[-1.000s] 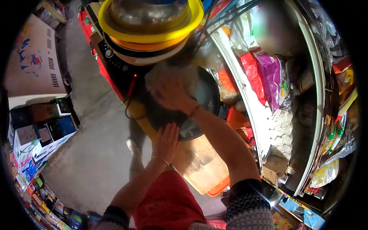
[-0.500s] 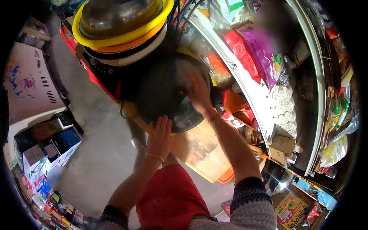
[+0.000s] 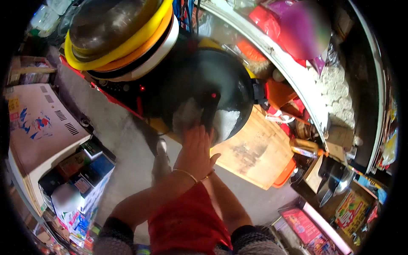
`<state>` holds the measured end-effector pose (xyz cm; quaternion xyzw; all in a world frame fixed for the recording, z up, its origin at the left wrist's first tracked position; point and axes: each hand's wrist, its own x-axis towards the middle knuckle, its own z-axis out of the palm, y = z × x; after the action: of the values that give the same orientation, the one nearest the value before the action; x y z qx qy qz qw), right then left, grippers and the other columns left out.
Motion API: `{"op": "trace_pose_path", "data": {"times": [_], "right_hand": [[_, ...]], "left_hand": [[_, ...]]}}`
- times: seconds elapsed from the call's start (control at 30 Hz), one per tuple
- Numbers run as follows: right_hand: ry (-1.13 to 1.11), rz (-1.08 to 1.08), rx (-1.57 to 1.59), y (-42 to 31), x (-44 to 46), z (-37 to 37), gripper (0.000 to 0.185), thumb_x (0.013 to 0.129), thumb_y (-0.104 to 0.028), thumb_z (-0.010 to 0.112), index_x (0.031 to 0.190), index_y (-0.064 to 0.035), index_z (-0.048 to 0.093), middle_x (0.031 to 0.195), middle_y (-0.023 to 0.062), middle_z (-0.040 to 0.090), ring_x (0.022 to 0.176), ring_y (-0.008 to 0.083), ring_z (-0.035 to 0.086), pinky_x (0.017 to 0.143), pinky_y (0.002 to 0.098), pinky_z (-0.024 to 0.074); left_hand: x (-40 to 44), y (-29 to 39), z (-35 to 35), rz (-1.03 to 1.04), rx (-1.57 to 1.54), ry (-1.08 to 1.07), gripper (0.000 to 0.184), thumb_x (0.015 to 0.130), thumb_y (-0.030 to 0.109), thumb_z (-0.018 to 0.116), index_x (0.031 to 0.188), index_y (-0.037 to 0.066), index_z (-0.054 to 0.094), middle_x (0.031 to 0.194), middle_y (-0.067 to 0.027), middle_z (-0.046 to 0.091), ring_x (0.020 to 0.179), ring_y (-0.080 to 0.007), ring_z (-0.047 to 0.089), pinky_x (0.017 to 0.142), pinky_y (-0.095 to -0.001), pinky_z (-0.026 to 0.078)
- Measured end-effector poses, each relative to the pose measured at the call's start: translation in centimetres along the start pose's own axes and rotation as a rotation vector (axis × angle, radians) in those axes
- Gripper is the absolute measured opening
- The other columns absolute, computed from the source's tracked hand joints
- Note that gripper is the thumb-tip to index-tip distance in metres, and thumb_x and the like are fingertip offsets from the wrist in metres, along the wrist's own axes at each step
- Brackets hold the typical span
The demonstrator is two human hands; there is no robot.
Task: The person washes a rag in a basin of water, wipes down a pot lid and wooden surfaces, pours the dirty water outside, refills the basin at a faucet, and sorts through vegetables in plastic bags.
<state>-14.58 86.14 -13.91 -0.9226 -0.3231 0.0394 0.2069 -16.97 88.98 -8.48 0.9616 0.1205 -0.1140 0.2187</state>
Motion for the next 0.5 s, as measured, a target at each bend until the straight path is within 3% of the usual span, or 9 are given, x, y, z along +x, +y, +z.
{"op": "trace_pose_path", "data": {"times": [0.1, 0.17, 0.2, 0.23, 0.37, 0.43, 0.5], "right_hand": [[0.05, 0.106, -0.055, -4.2, 2.6, 1.6, 0.047, 0.072, -0.007, 0.056, 0.118, -0.0075, 0.045, 0.133, 0.0204, 0.031, 0.125, 0.0358, 0.027, 0.101, 0.0507, 0.0198], [0.102, 0.157, -0.067, -5.5, 4.8, 2.9, 0.046, 0.072, -0.008, 0.056, 0.116, -0.0087, 0.047, 0.132, 0.0199, 0.032, 0.125, 0.0351, 0.027, 0.1, 0.0515, 0.0194], [0.145, 0.168, -0.057, -5.6, 5.9, 3.8, 0.045, 0.071, -0.008, 0.057, 0.116, -0.0093, 0.047, 0.132, 0.0197, 0.032, 0.125, 0.0348, 0.027, 0.1, 0.0519, 0.0193], [0.255, 0.126, 0.005, -5.4, 7.2, 4.7, 0.043, 0.072, -0.008, 0.056, 0.114, -0.011, 0.049, 0.131, 0.0189, 0.033, 0.124, 0.034, 0.029, 0.1, 0.0516, 0.0198], [0.285, 0.1, -0.002, -4.1, 7.6, 4.6, 0.041, 0.073, -0.009, 0.056, 0.113, -0.0115, 0.049, 0.131, 0.0163, 0.035, 0.123, 0.0331, 0.03, 0.1, 0.0514, 0.0202], [0.062, -0.003, -0.052, -2.8, 4.3, 2.8, 0.04, 0.075, -0.013, 0.054, 0.115, -0.0114, 0.048, 0.131, 0.0143, 0.036, 0.123, 0.0306, 0.032, 0.101, 0.0491, 0.0211], [-0.066, -0.091, -0.155, -2.0, 1.2, -1.0, 0.04, 0.077, -0.016, 0.052, 0.117, -0.0117, 0.046, 0.13, 0.0122, 0.037, 0.122, 0.0282, 0.033, 0.101, 0.0456, 0.0232]], "left_hand": [[1.0, -1.2, -0.4, 0.047, -0.03, 0.065, 0.064, 0.086, 0.044, 0.036, 0.117, -0.01, 0.045, 0.129, -0.0251, 0.036, 0.121, -0.0381, 0.03, 0.1, -0.0476, 0.018], [1.3, -0.9, -2.1, 0.199, 0.327, -0.061, 0.061, 0.088, 0.044, 0.035, 0.112, -0.01, 0.051, 0.122, -0.0256, 0.045, 0.116, -0.037, 0.037, 0.098, -0.0461, 0.021], [1.6, -1.1, -2.6, 0.229, 0.365, 0.015, 0.06, 0.089, 0.044, 0.033, 0.105, -0.01, 0.056, 0.116, -0.0253, 0.051, 0.112, -0.0356, 0.042, 0.097, -0.0437, 0.023], [2.0, -1.1, -2.8, 0.255, 0.367, 0.013, 0.06, 0.089, 0.044, 0.033, 0.105, -0.01, 0.056, 0.116, -0.0253, 0.051, 0.112, -0.0356, 0.042, 0.097, -0.0437, 0.023], [2.5, -1.0, -3.1, 0.254, 0.264, -0.015, 0.062, 0.087, 0.045, 0.036, 0.103, -0.011, 0.056, 0.119, -0.0266, 0.047, 0.11, -0.0349, 0.044, 0.098, -0.0422, 0.023], [2.6, -0.7, -3.8, 0.199, 0.228, 0.035, 0.062, 0.085, 0.046, 0.04, 0.103, -0.012, 0.056, 0.121, -0.0269, 0.045, 0.11, -0.0347, 0.043, 0.099, -0.0427, 0.023], [2.6, -1.1, -3.1, 0.113, 0.16, 0.241, 0.063, 0.084, 0.045, 0.043, 0.105, -0.013, 0.054, 0.124, -0.0273, 0.042, 0.112, -0.0348, 0.042, 0.1, -0.0428, 0.022]]}}
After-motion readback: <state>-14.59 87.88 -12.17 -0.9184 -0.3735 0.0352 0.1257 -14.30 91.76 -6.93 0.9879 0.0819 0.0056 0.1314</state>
